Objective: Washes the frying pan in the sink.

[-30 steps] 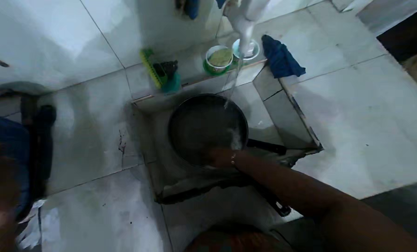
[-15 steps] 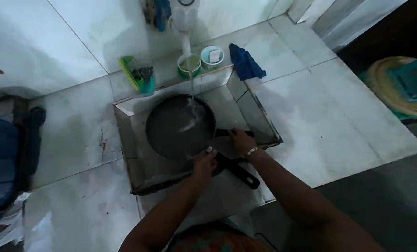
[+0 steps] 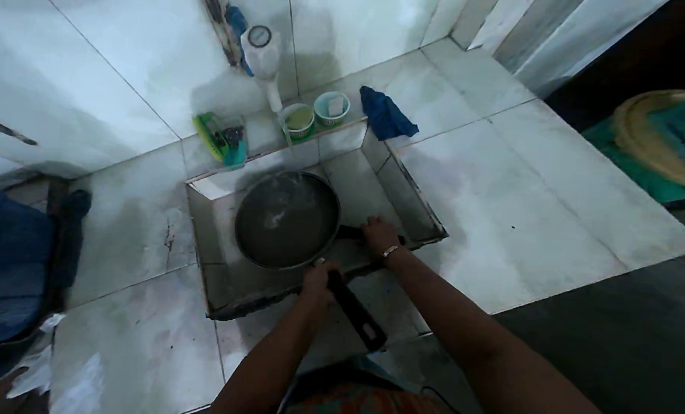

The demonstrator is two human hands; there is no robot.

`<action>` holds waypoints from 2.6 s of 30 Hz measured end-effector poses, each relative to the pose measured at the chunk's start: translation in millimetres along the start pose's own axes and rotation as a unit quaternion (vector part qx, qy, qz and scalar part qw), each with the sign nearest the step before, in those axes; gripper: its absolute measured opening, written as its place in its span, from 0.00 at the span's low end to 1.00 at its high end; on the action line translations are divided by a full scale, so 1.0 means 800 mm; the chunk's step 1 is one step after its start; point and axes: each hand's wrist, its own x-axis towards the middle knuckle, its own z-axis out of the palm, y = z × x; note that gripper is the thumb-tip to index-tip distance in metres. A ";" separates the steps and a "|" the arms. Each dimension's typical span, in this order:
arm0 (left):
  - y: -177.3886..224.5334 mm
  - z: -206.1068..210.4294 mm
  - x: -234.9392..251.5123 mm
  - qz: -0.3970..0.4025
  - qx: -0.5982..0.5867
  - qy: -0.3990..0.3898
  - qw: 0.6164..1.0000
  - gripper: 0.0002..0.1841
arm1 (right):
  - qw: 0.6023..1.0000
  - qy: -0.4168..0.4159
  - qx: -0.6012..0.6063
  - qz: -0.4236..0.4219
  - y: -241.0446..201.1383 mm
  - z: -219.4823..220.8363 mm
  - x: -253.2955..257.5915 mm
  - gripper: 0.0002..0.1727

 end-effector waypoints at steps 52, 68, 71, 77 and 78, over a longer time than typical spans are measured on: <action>0.117 -0.262 -0.151 0.284 0.363 0.104 0.882 0.19 | 0.997 -0.047 0.058 0.031 0.005 0.011 0.018 0.27; 0.125 -0.246 -0.071 0.148 0.262 -0.163 0.940 0.07 | 0.896 -0.182 0.115 -0.388 -0.163 0.022 -0.005 0.27; 0.140 -0.252 -0.057 0.081 0.171 -0.181 0.965 0.12 | 0.886 -0.232 0.141 -0.377 -0.136 0.035 -0.007 0.30; 0.115 -0.262 -0.028 0.284 -0.107 -0.171 0.937 0.51 | 0.912 -0.193 0.057 -0.356 -0.160 0.027 -0.020 0.25; 0.114 -0.261 -0.023 0.330 -0.110 -0.133 0.928 0.54 | 0.915 -0.192 0.067 -0.350 -0.173 0.025 -0.024 0.25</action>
